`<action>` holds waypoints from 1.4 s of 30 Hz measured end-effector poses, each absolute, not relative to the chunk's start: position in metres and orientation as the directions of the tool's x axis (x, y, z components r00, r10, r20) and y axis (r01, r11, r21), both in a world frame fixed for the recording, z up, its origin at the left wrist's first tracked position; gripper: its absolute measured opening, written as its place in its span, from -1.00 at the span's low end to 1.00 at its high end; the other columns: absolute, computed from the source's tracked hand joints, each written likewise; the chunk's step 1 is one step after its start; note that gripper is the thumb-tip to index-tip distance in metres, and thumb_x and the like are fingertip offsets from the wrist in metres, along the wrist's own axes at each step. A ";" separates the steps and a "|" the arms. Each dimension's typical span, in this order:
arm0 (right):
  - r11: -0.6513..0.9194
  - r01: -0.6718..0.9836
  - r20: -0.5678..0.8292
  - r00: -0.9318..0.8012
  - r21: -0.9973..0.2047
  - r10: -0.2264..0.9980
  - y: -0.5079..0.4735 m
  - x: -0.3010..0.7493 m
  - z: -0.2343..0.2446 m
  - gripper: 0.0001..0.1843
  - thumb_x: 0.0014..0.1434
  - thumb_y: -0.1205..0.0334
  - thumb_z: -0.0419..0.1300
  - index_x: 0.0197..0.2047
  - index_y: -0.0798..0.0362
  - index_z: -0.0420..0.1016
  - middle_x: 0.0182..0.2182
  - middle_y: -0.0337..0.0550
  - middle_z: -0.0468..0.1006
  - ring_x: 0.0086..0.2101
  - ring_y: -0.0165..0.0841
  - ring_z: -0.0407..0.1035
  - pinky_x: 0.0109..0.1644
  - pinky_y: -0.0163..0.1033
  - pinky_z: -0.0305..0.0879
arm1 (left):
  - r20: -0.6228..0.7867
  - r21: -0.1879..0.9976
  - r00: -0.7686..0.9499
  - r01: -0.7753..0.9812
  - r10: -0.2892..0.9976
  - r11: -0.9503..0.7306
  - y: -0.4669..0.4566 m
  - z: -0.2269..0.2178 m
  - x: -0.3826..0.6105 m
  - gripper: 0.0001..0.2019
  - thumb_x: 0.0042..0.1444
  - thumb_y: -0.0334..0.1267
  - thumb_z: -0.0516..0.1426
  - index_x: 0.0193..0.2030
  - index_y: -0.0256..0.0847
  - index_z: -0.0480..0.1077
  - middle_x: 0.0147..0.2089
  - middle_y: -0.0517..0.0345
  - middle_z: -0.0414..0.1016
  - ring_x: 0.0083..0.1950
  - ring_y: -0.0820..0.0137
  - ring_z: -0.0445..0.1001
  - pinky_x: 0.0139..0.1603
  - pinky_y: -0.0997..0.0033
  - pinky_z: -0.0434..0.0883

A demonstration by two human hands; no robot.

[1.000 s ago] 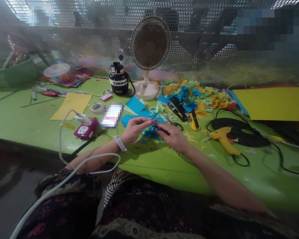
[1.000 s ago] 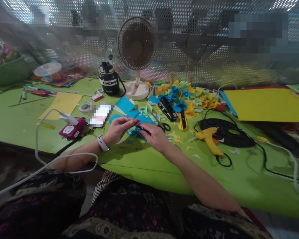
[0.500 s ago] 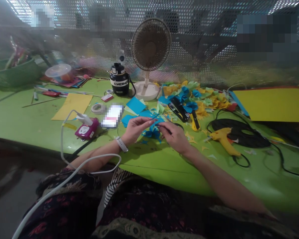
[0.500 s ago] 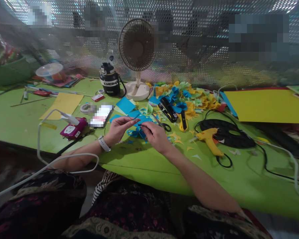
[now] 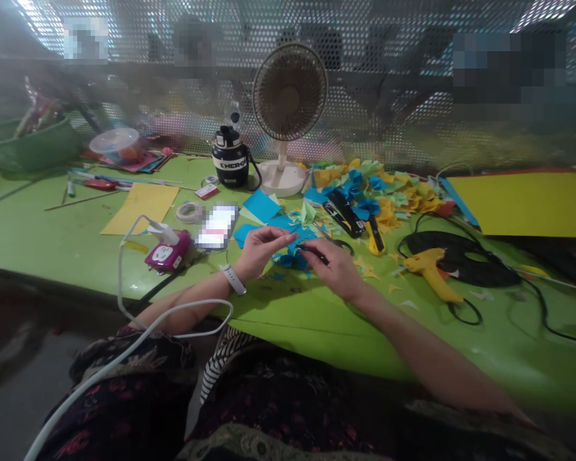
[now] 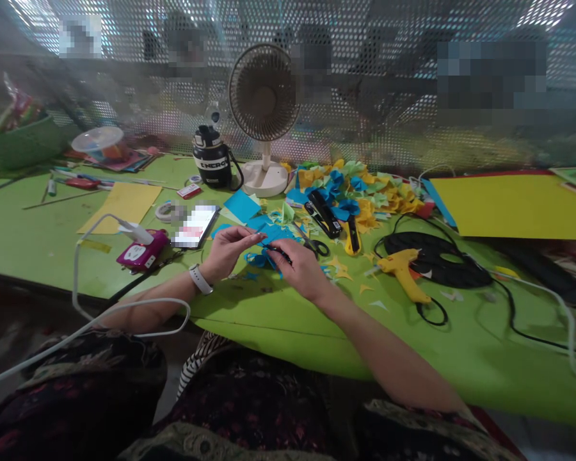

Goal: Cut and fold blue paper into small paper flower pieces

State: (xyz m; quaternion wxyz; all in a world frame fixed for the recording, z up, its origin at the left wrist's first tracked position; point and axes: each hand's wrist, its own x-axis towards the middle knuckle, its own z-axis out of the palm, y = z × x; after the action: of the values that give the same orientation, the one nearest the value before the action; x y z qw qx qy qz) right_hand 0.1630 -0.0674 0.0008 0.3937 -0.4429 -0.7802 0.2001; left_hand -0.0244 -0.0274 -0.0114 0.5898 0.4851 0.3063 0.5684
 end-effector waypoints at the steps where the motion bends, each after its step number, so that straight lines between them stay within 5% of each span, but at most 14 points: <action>1: 0.530 0.531 0.437 -0.302 -0.661 0.847 -0.067 0.163 0.000 -0.77 0.34 0.09 0.10 -0.08 -0.02 0.52 -0.20 -0.06 0.62 -0.24 -0.24 0.52 -0.17 -0.13 0.45 | 0.187 0.920 0.172 -0.375 0.967 -0.111 -0.028 -0.011 -0.024 -0.74 -0.18 -0.11 0.46 -0.50 -0.18 0.54 -0.34 0.16 0.62 -0.25 0.40 0.58 -0.02 0.26 0.50; 10: 0.468 0.465 0.333 -0.345 -0.751 0.878 -0.062 0.169 0.004 -0.74 0.35 0.06 0.08 -0.13 0.02 0.52 -0.34 -0.18 0.57 -0.56 -0.41 0.42 -0.36 -0.22 0.40 | 0.180 0.922 0.260 -0.381 0.949 -0.071 -0.027 -0.013 -0.026 -0.76 -0.11 -0.09 0.43 -0.34 -0.15 0.61 -0.23 0.10 0.67 -0.14 0.34 0.62 0.08 0.21 0.48; 17: 0.529 0.543 0.432 -0.307 -0.652 0.848 -0.067 0.164 0.004 -0.73 0.29 0.04 0.18 -0.06 0.02 0.51 -0.18 -0.04 0.62 -0.22 -0.22 0.52 -0.14 -0.12 0.44 | 0.173 0.900 0.171 -0.428 0.970 -0.085 -0.026 -0.012 -0.025 -0.72 -0.20 -0.13 0.47 -0.53 -0.22 0.51 -0.39 0.18 0.62 -0.28 0.44 0.59 -0.07 0.35 0.50; 28: 0.478 0.490 0.341 -0.345 -0.729 0.874 -0.063 0.168 0.005 -0.75 0.36 0.07 0.05 -0.18 0.01 0.47 -0.38 -0.17 0.54 -0.53 -0.37 0.42 -0.31 -0.18 0.40 | 0.186 0.918 0.230 -0.388 0.955 -0.085 -0.026 -0.015 -0.026 -0.75 -0.12 -0.12 0.44 -0.36 -0.21 0.61 -0.25 0.09 0.68 -0.18 0.36 0.63 0.02 0.28 0.52; 35: 0.503 0.550 0.407 -0.297 -0.667 0.864 -0.065 0.166 0.005 -0.76 0.27 0.04 0.19 -0.12 0.02 0.48 -0.24 -0.07 0.61 -0.29 -0.26 0.50 -0.19 -0.17 0.39 | 0.171 0.922 0.180 -0.376 0.969 -0.093 -0.027 -0.012 -0.025 -0.74 -0.19 -0.12 0.46 -0.47 -0.23 0.57 -0.38 0.13 0.65 -0.30 0.42 0.60 -0.11 0.36 0.53; 42: 0.480 0.540 0.366 -0.312 -0.691 0.877 -0.065 0.167 0.005 -0.75 0.35 0.05 0.05 -0.18 0.00 0.46 -0.40 -0.16 0.53 -0.45 -0.32 0.45 -0.29 -0.19 0.37 | 0.181 0.938 0.212 -0.330 0.960 -0.104 -0.028 -0.011 -0.026 -0.74 -0.15 -0.12 0.45 -0.39 -0.23 0.60 -0.30 0.07 0.67 -0.25 0.37 0.62 -0.08 0.31 0.53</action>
State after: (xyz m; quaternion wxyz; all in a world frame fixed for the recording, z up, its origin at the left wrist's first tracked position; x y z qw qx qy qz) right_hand 0.1668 -0.0647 0.0045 0.3691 -0.4558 -0.7771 0.2282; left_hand -0.0259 -0.0278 -0.0113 0.5922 0.5053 0.3119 0.5448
